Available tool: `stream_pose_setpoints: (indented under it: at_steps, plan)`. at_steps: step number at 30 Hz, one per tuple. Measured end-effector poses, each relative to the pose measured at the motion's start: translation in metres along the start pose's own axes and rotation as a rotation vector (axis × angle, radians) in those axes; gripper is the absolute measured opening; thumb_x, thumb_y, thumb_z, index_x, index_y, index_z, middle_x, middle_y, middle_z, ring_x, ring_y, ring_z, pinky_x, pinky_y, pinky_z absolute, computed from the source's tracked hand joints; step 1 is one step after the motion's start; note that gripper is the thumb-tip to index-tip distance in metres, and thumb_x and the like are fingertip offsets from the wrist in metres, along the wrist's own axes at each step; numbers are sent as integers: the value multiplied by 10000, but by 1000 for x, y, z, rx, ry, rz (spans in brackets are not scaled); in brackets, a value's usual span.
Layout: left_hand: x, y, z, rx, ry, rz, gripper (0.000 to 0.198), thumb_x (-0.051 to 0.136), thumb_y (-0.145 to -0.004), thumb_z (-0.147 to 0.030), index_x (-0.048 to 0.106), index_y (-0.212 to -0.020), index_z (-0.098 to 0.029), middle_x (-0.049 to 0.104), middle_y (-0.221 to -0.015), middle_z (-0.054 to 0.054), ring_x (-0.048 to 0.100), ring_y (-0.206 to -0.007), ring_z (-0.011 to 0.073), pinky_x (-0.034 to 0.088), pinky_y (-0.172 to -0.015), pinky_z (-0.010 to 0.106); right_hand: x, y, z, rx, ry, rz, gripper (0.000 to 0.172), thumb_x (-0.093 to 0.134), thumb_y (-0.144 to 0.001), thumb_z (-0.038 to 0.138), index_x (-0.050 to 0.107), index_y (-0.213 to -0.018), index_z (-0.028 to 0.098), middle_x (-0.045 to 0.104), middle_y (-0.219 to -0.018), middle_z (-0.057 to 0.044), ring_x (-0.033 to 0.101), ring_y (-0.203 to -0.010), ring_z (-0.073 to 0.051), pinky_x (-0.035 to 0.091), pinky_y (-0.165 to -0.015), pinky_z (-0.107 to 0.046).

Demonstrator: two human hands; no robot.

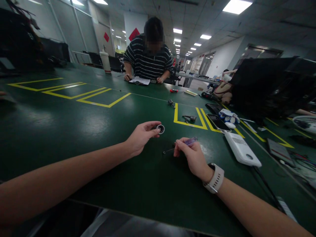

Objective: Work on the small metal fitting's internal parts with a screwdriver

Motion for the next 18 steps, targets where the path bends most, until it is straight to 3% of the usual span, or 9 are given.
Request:
stream_pose_setpoints:
  at_steps: [3,8,18]
  plan:
    - [-2,-1,2,-17,14,-19,324,629,-694,-38,643,-996,-155,669,-995,52,598,-857,147,470,-750,287,2,7,19,-141,266,-19,291,479,-862,353,542,-627,192,536,-550,15,536,-551,-139,445,-628,-309]
    - [1,0,1,-24,73,-17,310,618,-690,-16,642,-977,-131,663,-1011,65,599,-880,145,477,-794,288,20,18,42,-424,605,12,203,465,-874,242,551,-695,200,593,-665,-3,574,-694,-157,406,-894,-407]
    - [0,3,-3,4,6,-30,292,623,-634,4,605,-891,-134,649,-999,55,609,-908,165,492,-849,342,24,30,60,-603,604,-17,102,453,-880,201,539,-826,207,596,-765,-14,566,-776,-161,413,-909,-398]
Point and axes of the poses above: each hand's wrist, its own y-axis away from the middle knuckle, its own x-axis out of the palm, z = x × y, the point moved 10 cm from there along -y, towards the middle knuckle
